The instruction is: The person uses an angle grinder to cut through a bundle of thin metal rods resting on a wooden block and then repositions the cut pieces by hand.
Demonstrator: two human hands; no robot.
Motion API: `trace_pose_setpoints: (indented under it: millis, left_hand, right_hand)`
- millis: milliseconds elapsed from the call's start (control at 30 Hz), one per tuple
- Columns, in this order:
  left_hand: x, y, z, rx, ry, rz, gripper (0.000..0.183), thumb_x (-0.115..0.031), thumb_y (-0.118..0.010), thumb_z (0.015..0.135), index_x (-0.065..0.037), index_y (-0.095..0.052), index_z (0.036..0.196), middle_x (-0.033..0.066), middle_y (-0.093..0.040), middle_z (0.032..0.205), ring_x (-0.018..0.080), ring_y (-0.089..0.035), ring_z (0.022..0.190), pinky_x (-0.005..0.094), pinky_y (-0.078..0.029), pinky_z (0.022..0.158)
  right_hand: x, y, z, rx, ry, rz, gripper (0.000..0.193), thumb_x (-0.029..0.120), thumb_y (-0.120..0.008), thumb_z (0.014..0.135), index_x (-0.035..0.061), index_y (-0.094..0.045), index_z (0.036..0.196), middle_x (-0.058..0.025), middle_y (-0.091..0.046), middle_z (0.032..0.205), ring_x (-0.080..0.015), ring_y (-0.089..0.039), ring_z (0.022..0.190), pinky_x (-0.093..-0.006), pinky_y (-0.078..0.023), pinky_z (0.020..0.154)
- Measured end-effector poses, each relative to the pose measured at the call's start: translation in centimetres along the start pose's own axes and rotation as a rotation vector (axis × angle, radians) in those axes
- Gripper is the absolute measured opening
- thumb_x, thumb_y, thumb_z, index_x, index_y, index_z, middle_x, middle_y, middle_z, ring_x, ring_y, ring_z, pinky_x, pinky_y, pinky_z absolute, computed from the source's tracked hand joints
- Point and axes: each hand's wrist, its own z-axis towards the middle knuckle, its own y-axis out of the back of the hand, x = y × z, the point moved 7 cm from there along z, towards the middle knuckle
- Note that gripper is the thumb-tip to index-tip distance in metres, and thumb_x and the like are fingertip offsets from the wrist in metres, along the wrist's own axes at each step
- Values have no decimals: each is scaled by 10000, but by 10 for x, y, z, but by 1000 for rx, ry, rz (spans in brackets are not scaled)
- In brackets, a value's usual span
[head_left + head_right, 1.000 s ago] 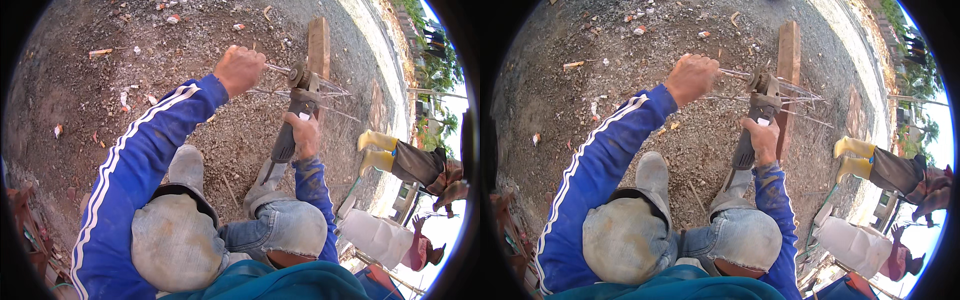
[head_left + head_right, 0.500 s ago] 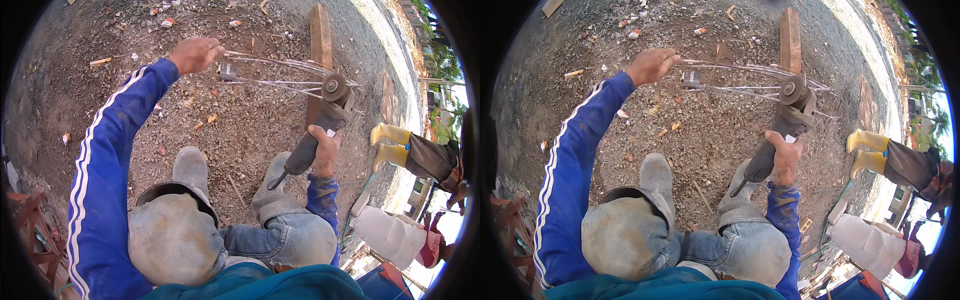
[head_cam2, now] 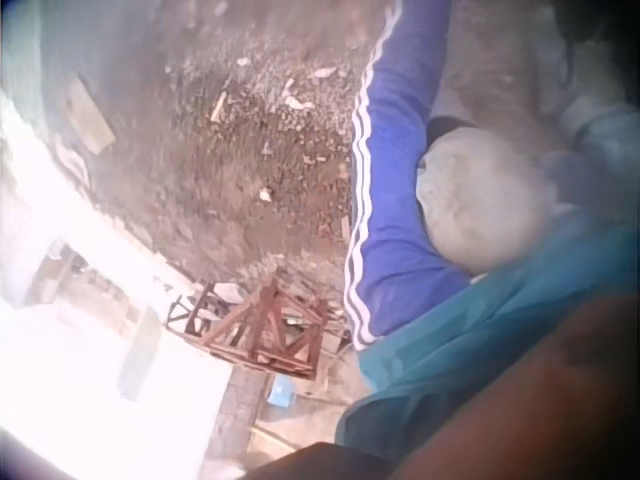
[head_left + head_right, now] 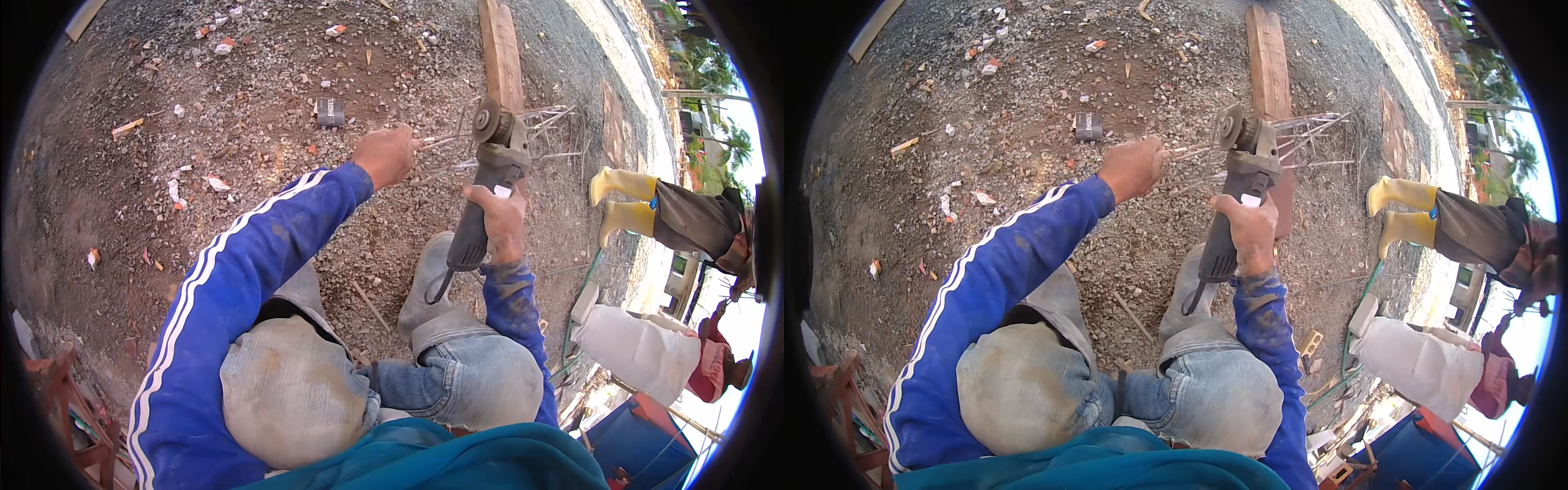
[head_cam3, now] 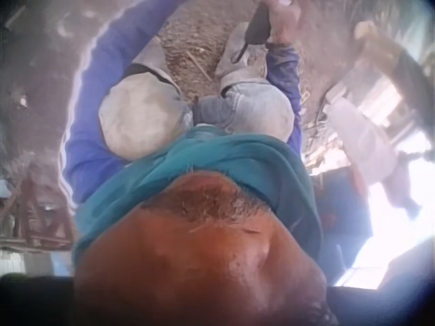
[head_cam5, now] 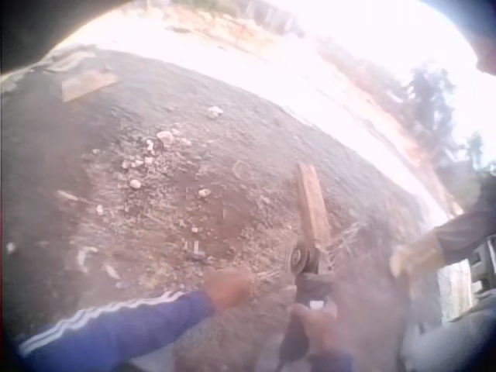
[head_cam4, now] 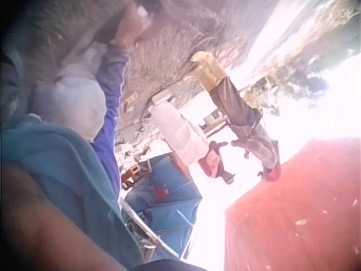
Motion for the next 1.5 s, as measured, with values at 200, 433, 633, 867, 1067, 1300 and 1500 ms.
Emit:
trace_pose_setpoints:
  millis: [200,433,633,867,1067,1300,1500]
  left_hand:
    - [15,0,4,-62,-75,40,329,-371,-524,1010,-46,-571,980,220,-674,853,428,-658,863,535,-498,774]
    - [11,2,4,-20,-79,76,341,-377,-488,1031,-45,-554,992,209,-669,837,417,-658,839,532,-499,756]
    - [8,3,6,27,-100,92,355,-375,-465,1045,-46,-557,949,197,-669,831,401,-667,834,526,-509,744]
    - [5,7,3,2,-128,152,333,-355,-471,1044,-49,-564,949,170,-669,825,392,-670,833,510,-517,734]
    - [20,27,0,-127,-180,142,304,-328,-492,1034,-49,-591,964,167,-660,810,398,-663,835,511,-513,746]
    - [60,15,21,348,-48,-148,428,-405,-448,1045,-30,-627,940,158,-640,792,315,-655,771,434,-488,702]
    - [119,126,-13,-30,-242,438,301,-340,-523,1029,-65,-646,1041,155,-673,920,351,-647,875,448,-505,774]
  right_hand:
    - [-39,3,9,-12,-48,-116,330,129,-814,702,13,-636,953,-30,-650,778,-133,-611,613,-300,-515,562]
    - [-59,2,17,0,-119,-88,345,139,-820,688,14,-638,954,-32,-647,772,-139,-607,600,-304,-513,558]
    - [-61,-6,17,30,-119,-94,344,141,-805,694,10,-635,963,-41,-651,783,-140,-611,623,-306,-517,576]
    - [-47,-10,19,-22,-106,-192,373,123,-819,669,3,-620,961,-41,-663,801,-134,-617,655,-308,-524,599]
    - [-64,-4,17,36,-127,-134,353,121,-812,689,13,-625,968,-38,-664,803,-133,-612,639,-304,-513,579]
    - [-36,20,1,-46,-78,160,336,78,-804,707,27,-629,988,-23,-648,809,-131,-617,659,-292,-520,613]
    - [-52,75,-5,-114,-78,211,350,81,-804,723,36,-620,1017,-13,-646,847,-120,-610,683,-282,-508,618]
